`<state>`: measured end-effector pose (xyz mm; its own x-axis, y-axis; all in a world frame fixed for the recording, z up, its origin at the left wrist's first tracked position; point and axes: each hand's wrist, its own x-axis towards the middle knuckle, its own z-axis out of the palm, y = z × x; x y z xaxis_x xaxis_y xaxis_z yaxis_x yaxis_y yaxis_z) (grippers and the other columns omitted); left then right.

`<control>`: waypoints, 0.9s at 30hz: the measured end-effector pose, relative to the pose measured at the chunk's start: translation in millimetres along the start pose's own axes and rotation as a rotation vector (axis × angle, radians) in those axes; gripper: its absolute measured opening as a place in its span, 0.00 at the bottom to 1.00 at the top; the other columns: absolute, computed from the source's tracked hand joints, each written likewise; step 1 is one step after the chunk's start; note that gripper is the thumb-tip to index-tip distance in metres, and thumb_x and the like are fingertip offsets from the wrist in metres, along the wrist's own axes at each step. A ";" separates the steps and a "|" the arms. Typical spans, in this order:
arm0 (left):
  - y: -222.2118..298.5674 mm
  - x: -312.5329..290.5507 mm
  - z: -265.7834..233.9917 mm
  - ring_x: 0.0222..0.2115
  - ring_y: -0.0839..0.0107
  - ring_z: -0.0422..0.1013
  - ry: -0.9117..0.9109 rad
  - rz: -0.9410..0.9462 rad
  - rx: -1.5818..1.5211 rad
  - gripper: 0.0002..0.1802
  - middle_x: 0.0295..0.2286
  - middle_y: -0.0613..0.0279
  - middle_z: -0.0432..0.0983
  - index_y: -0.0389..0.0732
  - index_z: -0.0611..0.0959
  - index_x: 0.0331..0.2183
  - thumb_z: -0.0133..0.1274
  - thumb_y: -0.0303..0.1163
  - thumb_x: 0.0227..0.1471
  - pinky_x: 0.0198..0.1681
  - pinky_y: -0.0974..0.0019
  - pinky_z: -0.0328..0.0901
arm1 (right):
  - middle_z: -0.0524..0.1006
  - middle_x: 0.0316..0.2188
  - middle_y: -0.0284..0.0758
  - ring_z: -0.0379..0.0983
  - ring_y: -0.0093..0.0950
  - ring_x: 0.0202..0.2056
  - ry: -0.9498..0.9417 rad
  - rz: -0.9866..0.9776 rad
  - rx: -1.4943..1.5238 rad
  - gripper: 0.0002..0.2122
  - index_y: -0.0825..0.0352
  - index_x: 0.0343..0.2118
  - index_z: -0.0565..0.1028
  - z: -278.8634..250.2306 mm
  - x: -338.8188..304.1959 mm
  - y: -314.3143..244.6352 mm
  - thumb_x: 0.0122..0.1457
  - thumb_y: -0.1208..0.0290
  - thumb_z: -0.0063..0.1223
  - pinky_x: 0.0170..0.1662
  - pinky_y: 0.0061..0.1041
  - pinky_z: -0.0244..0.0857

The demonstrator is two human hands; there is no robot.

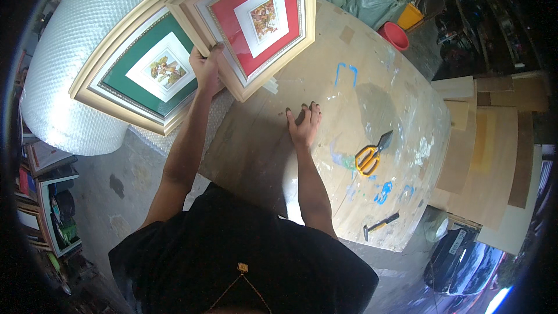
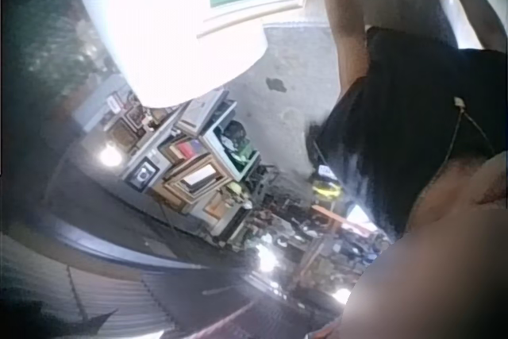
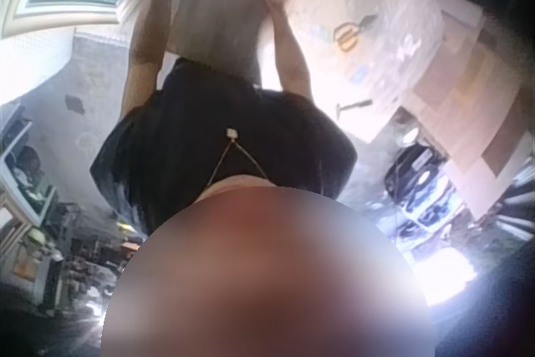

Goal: The person wraps a flat rectangular object in bubble wrap and secures it with tape. They then walk to a nearby area, pick up two framed pictures, and place them on the table.

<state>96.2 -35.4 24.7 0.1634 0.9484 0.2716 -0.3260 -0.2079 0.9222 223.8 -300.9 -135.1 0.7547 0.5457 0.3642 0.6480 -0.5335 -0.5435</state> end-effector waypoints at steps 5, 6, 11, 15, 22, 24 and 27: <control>2.1 -1.5 -4.1 0.28 0.79 0.70 -0.038 -0.057 0.034 0.13 0.27 0.65 0.77 0.36 0.78 0.33 0.61 0.21 0.42 0.32 0.73 0.64 | 0.63 0.56 0.47 0.54 0.45 0.60 0.012 0.000 -0.009 0.27 0.65 0.46 0.70 -3.4 0.9 -5.3 0.47 0.54 0.63 0.62 0.45 0.46; 2.3 -1.5 -6.5 0.28 0.78 0.70 -0.048 -0.058 0.034 0.13 0.28 0.65 0.77 0.36 0.78 0.33 0.62 0.22 0.42 0.32 0.73 0.64 | 0.64 0.55 0.47 0.54 0.45 0.60 0.011 -0.028 0.061 0.27 0.65 0.46 0.70 -0.6 1.5 -9.5 0.46 0.56 0.64 0.61 0.43 0.48; 4.6 0.0 -9.2 0.28 0.78 0.71 -0.112 -0.079 0.037 0.14 0.29 0.63 0.78 0.35 0.78 0.34 0.63 0.24 0.43 0.32 0.72 0.65 | 0.67 0.51 0.49 0.61 0.47 0.55 -0.187 -0.044 0.547 0.26 0.67 0.46 0.70 23.3 9.4 -84.9 0.43 0.66 0.67 0.56 0.38 0.58; 17.7 1.2 -9.1 0.26 0.77 0.72 -0.180 -0.159 0.137 0.18 0.29 0.63 0.79 0.35 0.78 0.36 0.66 0.29 0.43 0.29 0.72 0.67 | 0.66 0.51 0.50 0.63 0.48 0.53 -0.104 -0.057 0.596 0.25 0.67 0.46 0.71 57.2 10.0 -128.4 0.43 0.69 0.67 0.55 0.38 0.59; 22.7 13.9 -27.6 0.29 0.75 0.75 -0.388 -0.261 0.117 0.20 0.30 0.61 0.80 0.34 0.78 0.38 0.66 0.29 0.42 0.32 0.71 0.69 | 0.65 0.53 0.53 0.65 0.48 0.52 -0.030 0.046 0.464 0.22 0.63 0.41 0.73 82.6 3.2 -139.5 0.41 0.71 0.69 0.51 0.37 0.64; 19.0 22.2 -33.5 0.29 0.74 0.75 -0.435 -0.252 0.179 0.19 0.30 0.60 0.80 0.34 0.79 0.36 0.64 0.24 0.37 0.33 0.71 0.69 | 0.66 0.52 0.53 0.67 0.48 0.51 -0.051 0.057 0.457 0.19 0.65 0.37 0.74 88.4 3.6 -134.1 0.40 0.71 0.69 0.48 0.37 0.66; 21.9 29.7 -38.5 0.28 0.73 0.76 -0.485 -0.232 0.283 0.17 0.28 0.59 0.80 0.34 0.81 0.33 0.62 0.21 0.34 0.32 0.70 0.68 | 0.67 0.51 0.52 0.69 0.47 0.48 -0.050 0.084 0.460 0.17 0.66 0.32 0.74 86.3 3.6 -143.4 0.39 0.72 0.70 0.45 0.37 0.68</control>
<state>58.0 -2.6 42.4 0.6277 0.7735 0.0873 0.0188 -0.1272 0.9917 124.8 -166.7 -121.0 0.7894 0.5492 0.2743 0.4640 -0.2413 -0.8523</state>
